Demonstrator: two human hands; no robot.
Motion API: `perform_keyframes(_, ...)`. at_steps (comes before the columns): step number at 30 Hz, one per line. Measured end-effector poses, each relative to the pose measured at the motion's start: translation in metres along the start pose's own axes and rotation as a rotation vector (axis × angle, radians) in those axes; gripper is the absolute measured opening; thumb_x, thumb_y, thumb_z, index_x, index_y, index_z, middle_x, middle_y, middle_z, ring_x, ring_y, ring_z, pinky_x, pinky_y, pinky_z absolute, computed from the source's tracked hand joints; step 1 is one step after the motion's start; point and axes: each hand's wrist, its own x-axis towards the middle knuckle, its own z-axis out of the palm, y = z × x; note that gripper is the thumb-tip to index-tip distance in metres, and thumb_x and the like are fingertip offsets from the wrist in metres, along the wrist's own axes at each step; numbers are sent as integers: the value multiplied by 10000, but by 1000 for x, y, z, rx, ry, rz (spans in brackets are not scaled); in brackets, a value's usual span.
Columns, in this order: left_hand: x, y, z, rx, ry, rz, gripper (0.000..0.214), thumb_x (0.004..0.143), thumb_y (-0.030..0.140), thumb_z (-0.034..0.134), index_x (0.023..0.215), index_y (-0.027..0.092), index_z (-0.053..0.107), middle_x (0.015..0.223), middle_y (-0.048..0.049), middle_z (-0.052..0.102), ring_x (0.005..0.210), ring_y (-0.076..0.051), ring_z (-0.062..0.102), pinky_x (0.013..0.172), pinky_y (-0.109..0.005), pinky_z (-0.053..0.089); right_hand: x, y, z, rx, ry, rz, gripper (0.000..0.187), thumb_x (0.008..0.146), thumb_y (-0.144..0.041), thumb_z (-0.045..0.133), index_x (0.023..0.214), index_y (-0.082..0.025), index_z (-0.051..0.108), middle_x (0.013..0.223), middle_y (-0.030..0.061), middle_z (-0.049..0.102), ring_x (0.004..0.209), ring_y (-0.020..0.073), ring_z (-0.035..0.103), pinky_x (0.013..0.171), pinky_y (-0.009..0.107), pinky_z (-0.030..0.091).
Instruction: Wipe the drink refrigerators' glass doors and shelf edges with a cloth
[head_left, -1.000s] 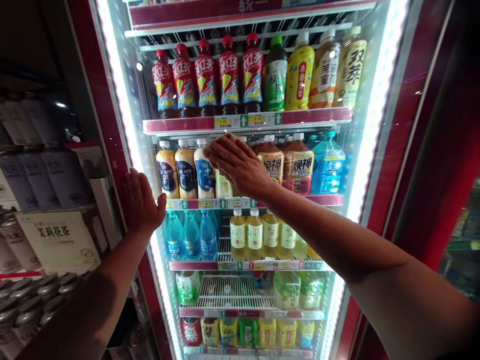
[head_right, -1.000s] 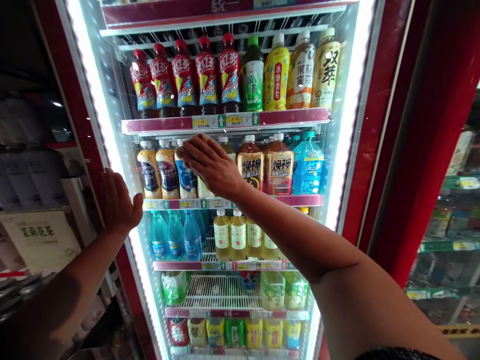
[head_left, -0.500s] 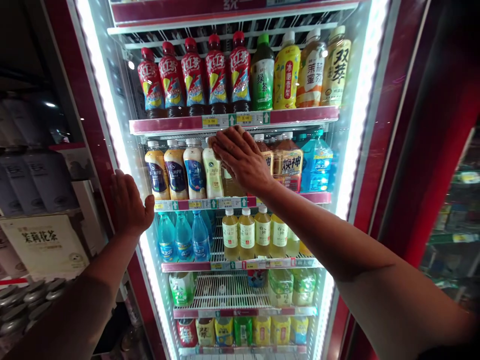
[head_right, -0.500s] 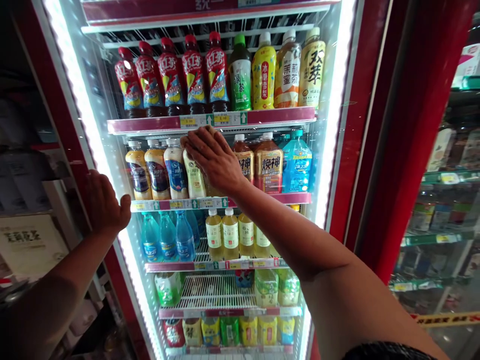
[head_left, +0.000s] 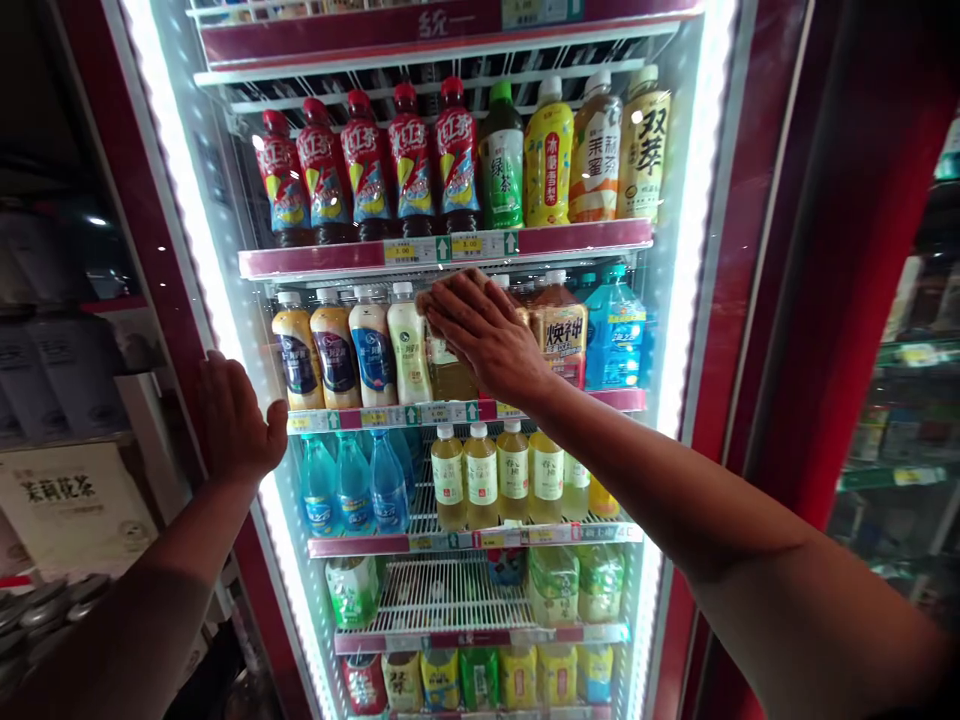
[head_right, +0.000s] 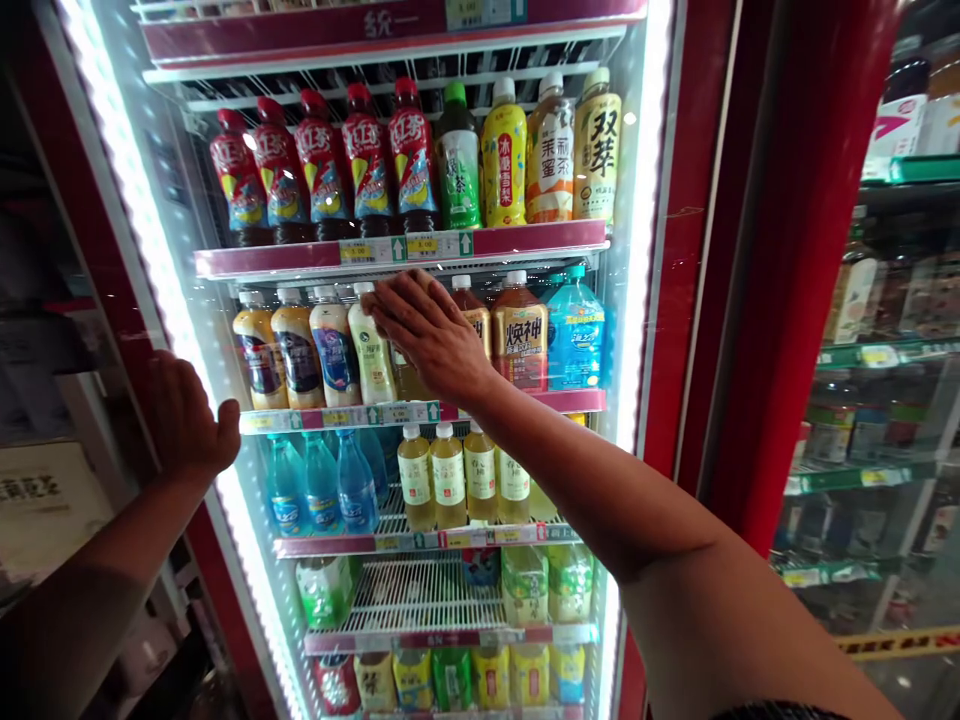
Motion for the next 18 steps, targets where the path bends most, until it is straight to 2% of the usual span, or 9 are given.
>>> perform_keyframes(3,0,0,1,7,2,-1,826,1040,498,356,1616,-55,145,1692,-326,108,1623,-373,36,1310,-626,130,-7,4,-1,5,-15,-25,512,1077,-293,423,1586,-344,415,1685,-64,391,1614,188,222,1361,489,160)
perform_keyframes(8,0,1,0,12,-28,-42,838,1030,517,331,1625,-39,133,1704,-303,84,1624,-369,13,1308,-636,117,-7,1,0,8,33,65,519,1079,-271,406,1596,-326,405,1690,-56,380,1615,204,218,1365,501,139)
perform_keyframes(10,0,1,-1,4,-48,-75,849,1021,534,323,1630,-25,131,1709,-291,76,1623,-379,15,1301,-651,122,-12,0,0,10,0,25,521,1075,-252,415,1592,-318,413,1692,-60,373,1615,195,216,1367,478,143)
perform_keyframes(13,0,2,-2,17,-44,-73,845,1016,524,338,1629,-24,145,1709,-289,86,1620,-387,34,1301,-652,133,-25,5,-6,12,-60,-40,547,1071,-260,432,1605,-359,371,1692,-85,359,1613,174,215,1367,460,155)
perform_keyframes(18,0,2,-2,35,-40,-56,842,1020,515,334,1639,-7,103,1714,-280,52,1619,-390,22,1298,-661,114,-30,19,-17,-7,-2,97,571,1072,-300,428,1627,-376,317,1691,-80,359,1617,212,208,1365,518,148)
